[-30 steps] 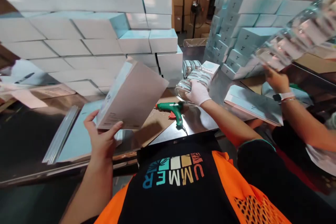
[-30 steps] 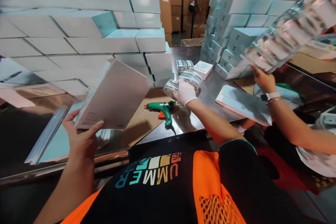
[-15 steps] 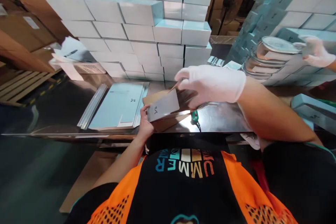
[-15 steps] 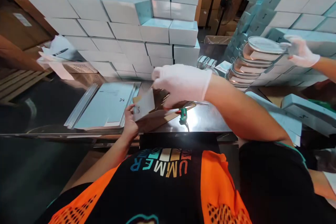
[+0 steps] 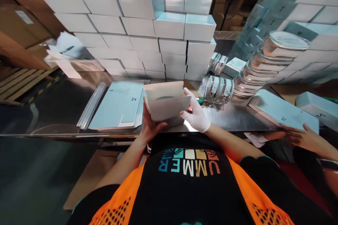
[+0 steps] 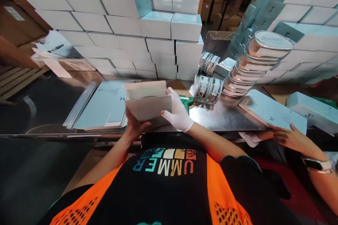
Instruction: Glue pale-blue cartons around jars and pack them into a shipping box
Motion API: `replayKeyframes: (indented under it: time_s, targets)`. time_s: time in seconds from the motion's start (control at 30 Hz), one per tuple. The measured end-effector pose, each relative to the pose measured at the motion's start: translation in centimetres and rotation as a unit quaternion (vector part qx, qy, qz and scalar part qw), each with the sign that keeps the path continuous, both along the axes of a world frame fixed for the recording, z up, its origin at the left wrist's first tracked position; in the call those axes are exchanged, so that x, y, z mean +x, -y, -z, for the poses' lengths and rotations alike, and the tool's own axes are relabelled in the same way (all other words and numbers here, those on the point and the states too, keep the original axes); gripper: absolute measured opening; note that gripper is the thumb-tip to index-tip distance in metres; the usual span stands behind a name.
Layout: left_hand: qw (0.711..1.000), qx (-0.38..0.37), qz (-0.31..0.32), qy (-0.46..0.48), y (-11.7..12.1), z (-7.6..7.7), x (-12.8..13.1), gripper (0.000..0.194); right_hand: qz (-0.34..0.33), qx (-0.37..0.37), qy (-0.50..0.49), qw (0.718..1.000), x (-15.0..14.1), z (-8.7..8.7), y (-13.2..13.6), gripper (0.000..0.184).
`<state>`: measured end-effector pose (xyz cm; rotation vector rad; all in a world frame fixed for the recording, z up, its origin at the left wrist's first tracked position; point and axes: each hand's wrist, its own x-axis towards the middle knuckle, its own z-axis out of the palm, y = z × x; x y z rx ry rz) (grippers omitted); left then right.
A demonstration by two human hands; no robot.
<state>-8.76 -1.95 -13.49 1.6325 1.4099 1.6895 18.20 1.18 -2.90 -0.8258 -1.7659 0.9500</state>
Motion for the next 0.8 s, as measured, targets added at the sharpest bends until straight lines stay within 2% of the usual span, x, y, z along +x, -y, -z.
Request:
replayKeyframes:
  time_s: [0.07,0.13,0.17,0.23,0.27,0.33,0.4,0.43,0.47,0.5,0.57,0.6,0.63,0.7,0.8]
  targets:
    - [0.999,0.052,-0.011,-0.009,-0.2,-1.6,0.2,0.09,-0.027,-0.033,-0.057,0.997,-2.2,0.6,-0.1,0.101]
    - [0.996,0.083,-0.014,0.005,-0.5,-3.0,0.7,0.07,-0.001,-0.085,-0.102,0.991,-4.2,0.4,-0.6,0.082]
    - [0.994,0.101,-0.02,0.027,-0.7,-3.6,1.1,0.068,0.034,-0.108,-0.114,0.987,-4.9,0.3,-0.9,0.071]
    - [0.988,0.139,-0.031,0.065,-0.9,-4.2,1.6,0.075,0.103,-0.123,-0.114,0.98,-5.8,0.2,-1.6,0.055]
    - [0.987,0.148,-0.03,0.058,-0.8,-4.2,1.7,0.081,0.122,-0.114,-0.107,0.98,-5.8,0.2,-2.0,0.053]
    - [0.991,0.134,-0.021,-0.015,-0.3,-4.0,1.2,0.085,0.127,-0.079,-0.077,0.986,-4.9,0.1,-2.6,0.055]
    - [0.988,0.109,-0.041,-0.101,0.8,-3.8,0.0,0.074,0.129,-0.041,0.007,0.991,-3.0,-0.1,-3.1,0.052]
    - [0.984,0.11,-0.067,-0.124,1.5,-3.7,-0.8,0.069,0.143,-0.035,0.082,0.986,-1.8,-0.1,-3.3,0.05]
    - [0.979,0.12,-0.098,-0.134,2.2,-3.6,-1.5,0.066,0.159,-0.049,0.18,0.969,-0.6,-0.1,-3.5,0.049]
    - [0.973,0.132,-0.129,-0.137,2.9,-3.5,-2.3,0.066,0.171,-0.077,0.284,0.94,0.5,0.1,-3.6,0.05]
    - [0.963,0.148,-0.17,-0.146,4.0,-3.1,-3.3,0.068,0.181,-0.154,0.444,0.864,2.3,0.9,-3.9,0.059]
    - [0.961,0.155,-0.173,-0.153,4.3,-2.8,-3.7,0.069,0.183,-0.191,0.478,0.838,3.0,1.5,-4.1,0.067]
    - [0.959,0.16,-0.169,-0.16,4.3,-2.5,-3.9,0.069,0.187,-0.222,0.481,0.827,3.7,2.2,-4.2,0.076]
    - [0.959,0.172,-0.152,-0.165,3.6,-1.8,-4.0,0.068,0.214,-0.264,0.412,0.846,4.8,3.4,-4.3,0.082]
    - [0.965,0.173,-0.135,-0.145,1.1,-1.7,-3.7,0.067,0.254,-0.288,0.226,0.895,6.0,4.7,-3.4,0.068]
